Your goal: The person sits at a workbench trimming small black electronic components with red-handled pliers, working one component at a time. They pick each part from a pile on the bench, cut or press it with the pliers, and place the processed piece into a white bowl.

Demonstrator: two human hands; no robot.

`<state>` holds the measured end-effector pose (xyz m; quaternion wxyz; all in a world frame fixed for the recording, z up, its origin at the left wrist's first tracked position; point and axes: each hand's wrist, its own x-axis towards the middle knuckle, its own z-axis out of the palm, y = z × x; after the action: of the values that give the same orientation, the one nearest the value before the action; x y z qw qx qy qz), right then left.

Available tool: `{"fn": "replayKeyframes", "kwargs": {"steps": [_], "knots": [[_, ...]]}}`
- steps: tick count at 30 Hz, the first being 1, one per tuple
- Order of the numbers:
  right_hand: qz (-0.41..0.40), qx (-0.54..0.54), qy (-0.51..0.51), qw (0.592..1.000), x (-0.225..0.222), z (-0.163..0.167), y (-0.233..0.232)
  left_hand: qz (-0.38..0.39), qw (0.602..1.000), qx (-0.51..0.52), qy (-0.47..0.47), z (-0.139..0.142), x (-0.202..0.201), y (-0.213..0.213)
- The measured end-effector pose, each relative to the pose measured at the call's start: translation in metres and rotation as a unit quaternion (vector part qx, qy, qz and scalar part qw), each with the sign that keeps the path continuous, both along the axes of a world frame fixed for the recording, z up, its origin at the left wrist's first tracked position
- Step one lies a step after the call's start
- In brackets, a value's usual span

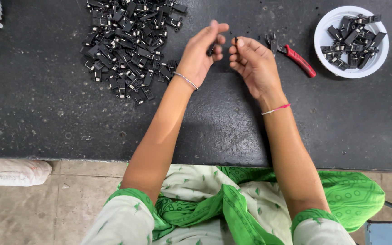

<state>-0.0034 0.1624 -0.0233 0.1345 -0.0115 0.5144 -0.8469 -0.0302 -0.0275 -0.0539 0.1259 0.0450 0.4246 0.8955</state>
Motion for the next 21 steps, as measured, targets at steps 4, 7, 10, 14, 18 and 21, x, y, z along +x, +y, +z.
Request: {"fn": "replayKeyframes", "kwargs": {"steps": [4,7,10,14,18,21], "knots": [[-0.022,0.017,0.003,1.000,0.000,0.004,0.003,0.004,0.989,0.129,-0.072,-0.007,-0.011,-0.010],[-0.029,0.020,0.001,0.999,0.000,0.009,0.004,0.008,0.991,0.123,-0.047,-0.006,-0.013,-0.015],[-0.029,0.022,0.002,0.999,0.000,0.010,0.004,-0.017,0.984,0.168,-0.058,-0.003,-0.012,-0.019],[-0.029,0.026,0.003,0.999,-0.001,0.006,0.006,-0.021,0.981,0.180,-0.072,-0.002,-0.010,-0.022],[-0.019,0.025,0.015,0.999,-0.002,0.002,0.003,0.023,0.998,0.055,-0.030,-0.005,-0.006,-0.013],[-0.025,0.041,-0.011,0.999,-0.004,0.002,-0.003,0.053,0.995,-0.077,0.034,0.001,-0.005,-0.003]]}}
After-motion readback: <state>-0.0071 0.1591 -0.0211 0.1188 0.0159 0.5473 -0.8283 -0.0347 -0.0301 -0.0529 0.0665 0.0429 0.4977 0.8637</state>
